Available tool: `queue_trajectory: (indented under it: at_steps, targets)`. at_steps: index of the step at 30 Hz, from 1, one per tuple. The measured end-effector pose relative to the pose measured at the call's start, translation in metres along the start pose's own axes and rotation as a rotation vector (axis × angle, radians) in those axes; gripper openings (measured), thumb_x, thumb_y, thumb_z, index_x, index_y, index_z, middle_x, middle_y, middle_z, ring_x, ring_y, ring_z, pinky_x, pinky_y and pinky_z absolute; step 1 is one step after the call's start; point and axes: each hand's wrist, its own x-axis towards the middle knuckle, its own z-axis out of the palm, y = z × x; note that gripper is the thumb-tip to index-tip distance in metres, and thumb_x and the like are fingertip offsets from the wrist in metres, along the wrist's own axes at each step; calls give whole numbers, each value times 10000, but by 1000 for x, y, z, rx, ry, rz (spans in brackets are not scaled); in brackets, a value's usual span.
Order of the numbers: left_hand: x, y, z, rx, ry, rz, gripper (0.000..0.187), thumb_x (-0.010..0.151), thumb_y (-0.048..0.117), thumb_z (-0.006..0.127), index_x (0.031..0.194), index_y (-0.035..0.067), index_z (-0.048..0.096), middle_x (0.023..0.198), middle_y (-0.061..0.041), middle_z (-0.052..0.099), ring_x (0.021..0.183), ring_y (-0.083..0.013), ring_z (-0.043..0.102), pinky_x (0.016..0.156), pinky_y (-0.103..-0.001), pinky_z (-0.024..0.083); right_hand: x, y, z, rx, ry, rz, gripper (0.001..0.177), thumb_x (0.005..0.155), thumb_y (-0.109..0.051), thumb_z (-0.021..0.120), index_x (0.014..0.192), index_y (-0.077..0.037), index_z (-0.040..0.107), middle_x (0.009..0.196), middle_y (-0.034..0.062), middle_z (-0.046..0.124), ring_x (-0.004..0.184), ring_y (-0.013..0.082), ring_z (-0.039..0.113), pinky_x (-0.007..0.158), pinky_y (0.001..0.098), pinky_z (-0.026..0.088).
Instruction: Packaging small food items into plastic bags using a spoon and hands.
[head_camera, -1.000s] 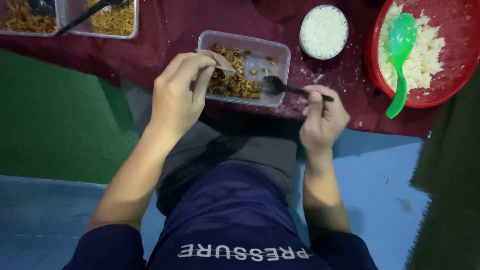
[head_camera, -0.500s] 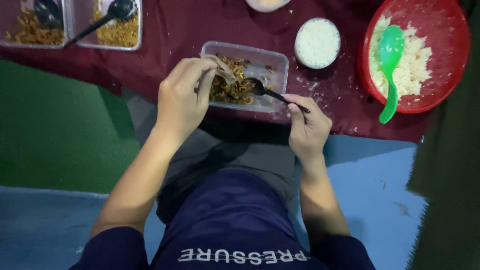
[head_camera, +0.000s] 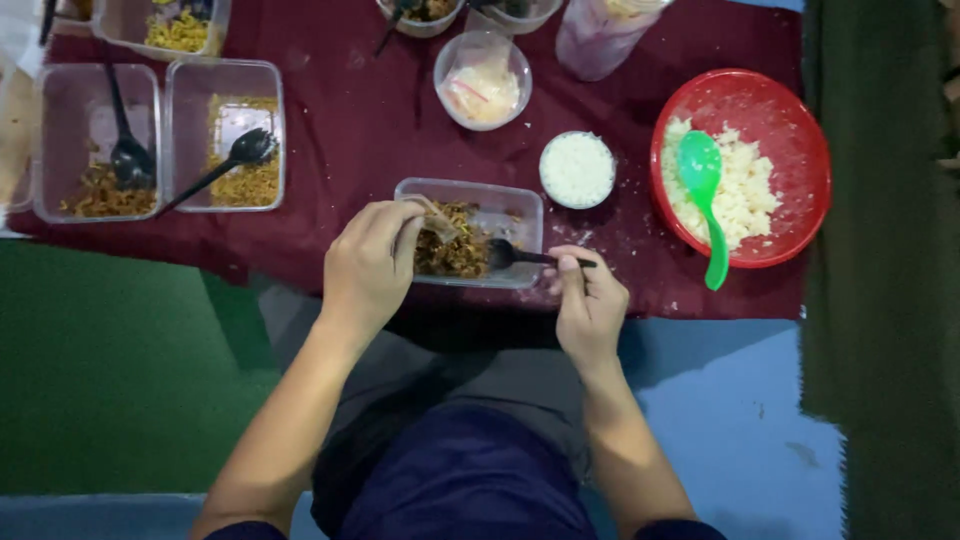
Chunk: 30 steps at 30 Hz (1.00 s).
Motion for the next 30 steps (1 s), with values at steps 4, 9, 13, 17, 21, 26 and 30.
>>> queue_trajectory:
  at_steps: [4, 9, 13, 17, 21, 26, 30]
  targets:
    - [-5, -7, 1, 16, -28, 25, 74, 1056, 141, 670, 1073, 107, 734, 940, -70, 700, 901, -289, 738, 765, -379, 618, 0, -4, -6, 25, -5, -39, 209, 1053, -46, 574, 999, 6, 769, 672, 102, 686, 551, 157, 612, 595, 303, 542]
    - [-5, 0, -2, -1, -27, -2, 88, 1082, 129, 655, 1098, 86, 731, 962, -68, 704, 910, -271, 737, 787, -364, 615, 3, -9, -10, -145, -12, -103, 220, 1067, -68, 570, 985, -7, 765, 766, 99, 723, 566, 188, 646, 598, 312, 563]
    - [-9, -2, -3, -17, -25, 20, 64, 1072, 105, 672, 1094, 82, 728, 961, -65, 692, 915, -291, 739, 786, -383, 608, -5, 0, 2, 28, -39, 38, 246, 1077, -39, 534, 993, 59, 743, 709, 140, 707, 540, 153, 613, 584, 301, 549]
    - [-9, -1, -8, -13, -38, 27, 56, 1073, 76, 676, 1102, 64, 722, 962, -77, 690, 922, -306, 744, 781, -397, 611, -3, -3, -5, -6, 40, 4, 220, 1071, -59, 553, 1021, 40, 743, 704, 125, 696, 550, 135, 624, 586, 273, 537]
    - [-11, -3, -5, -9, -47, 22, 62, 1083, 89, 665, 1105, 68, 719, 962, -81, 684, 914, -303, 737, 770, -403, 616, -4, -1, 3, -3, 4, 57, 206, 1065, -48, 575, 1006, 51, 745, 700, 141, 707, 540, 126, 604, 570, 275, 534]
    - [-12, -7, -3, -5, -26, 44, 41, 1070, 128, 685, 1090, 108, 714, 948, -56, 676, 907, -298, 734, 772, -395, 608, -9, 13, 11, 229, -60, 299, 147, 1019, -8, 608, 1040, 42, 745, 781, 190, 753, 522, 102, 606, 472, 201, 498]
    - [-12, -3, -5, 11, -24, 46, 20, 1055, 147, 709, 1066, 139, 723, 948, -32, 683, 910, -271, 735, 774, -367, 610, -6, 15, 7, 368, -12, 447, 191, 1055, -22, 538, 1080, 90, 690, 863, 224, 746, 666, 133, 687, 507, 168, 540]
